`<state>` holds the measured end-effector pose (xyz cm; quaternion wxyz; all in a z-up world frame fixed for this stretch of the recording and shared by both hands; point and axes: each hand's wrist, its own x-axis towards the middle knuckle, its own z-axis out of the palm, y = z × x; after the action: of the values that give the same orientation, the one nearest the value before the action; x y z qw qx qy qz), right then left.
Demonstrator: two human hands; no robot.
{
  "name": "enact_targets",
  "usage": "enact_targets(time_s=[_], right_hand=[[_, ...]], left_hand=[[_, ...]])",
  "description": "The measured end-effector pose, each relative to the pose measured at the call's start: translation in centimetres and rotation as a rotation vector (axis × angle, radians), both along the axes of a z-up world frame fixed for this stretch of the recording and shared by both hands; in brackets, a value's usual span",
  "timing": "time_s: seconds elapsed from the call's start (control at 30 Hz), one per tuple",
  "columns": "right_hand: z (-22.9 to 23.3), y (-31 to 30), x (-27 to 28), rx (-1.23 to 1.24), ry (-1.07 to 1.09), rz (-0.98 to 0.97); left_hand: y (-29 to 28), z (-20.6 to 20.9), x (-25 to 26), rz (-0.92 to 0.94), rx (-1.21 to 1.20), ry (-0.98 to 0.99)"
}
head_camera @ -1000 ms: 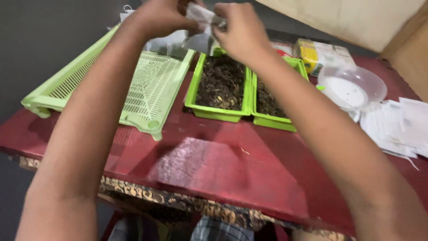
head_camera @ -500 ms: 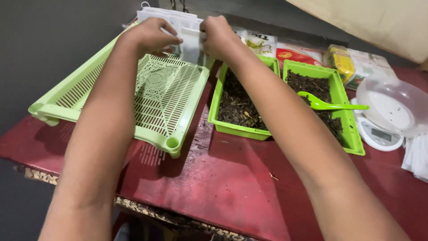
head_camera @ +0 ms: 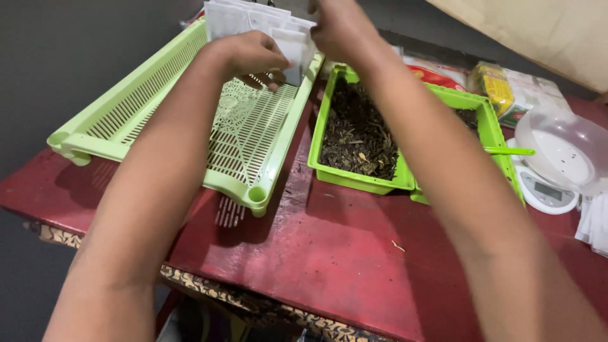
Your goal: Filling small white tea bags with loose tea leaves using a spoon and weighing them on a scale
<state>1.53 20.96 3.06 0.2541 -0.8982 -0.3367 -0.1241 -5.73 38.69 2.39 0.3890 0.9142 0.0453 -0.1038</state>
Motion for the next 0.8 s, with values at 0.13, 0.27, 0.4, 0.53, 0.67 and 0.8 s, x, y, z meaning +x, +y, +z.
enact_targets(time_s=[0.13,0.27,0.4,0.53,0.67,0.8], right_hand=[[0.9,-4.4,2.2,-0.041,-0.041,-0.014],[2.1,-11.4,1.2,-0.126,-0.219,0.062],[2.4,-18.1,-5.7,-0.142,-0.298,0.076],[1.6,-23.8,-13.0,-0.185,-0.407,-0.027],[0.3,-27.9,-19.1,-0.068,-0.362,-0.148],[-2.1,-34.1,-21.1,-0.144,-0.552,-0.229]], left_hand=[[-0.7,0.4,-0.6,-0.11,0.001,0.017],[-1.4,-0.3,0.7,-0.181,0.156,-0.054],[-0.8,-1.4,2.2,-0.126,0.288,-0.204],[1.0,-5.2,7.1,-0.262,0.515,-0.494],[-0.6,-5.1,5.7,-0.263,0.598,-0.51],[-2.7,-3.2,3.1,-0.187,0.673,-0.391]])
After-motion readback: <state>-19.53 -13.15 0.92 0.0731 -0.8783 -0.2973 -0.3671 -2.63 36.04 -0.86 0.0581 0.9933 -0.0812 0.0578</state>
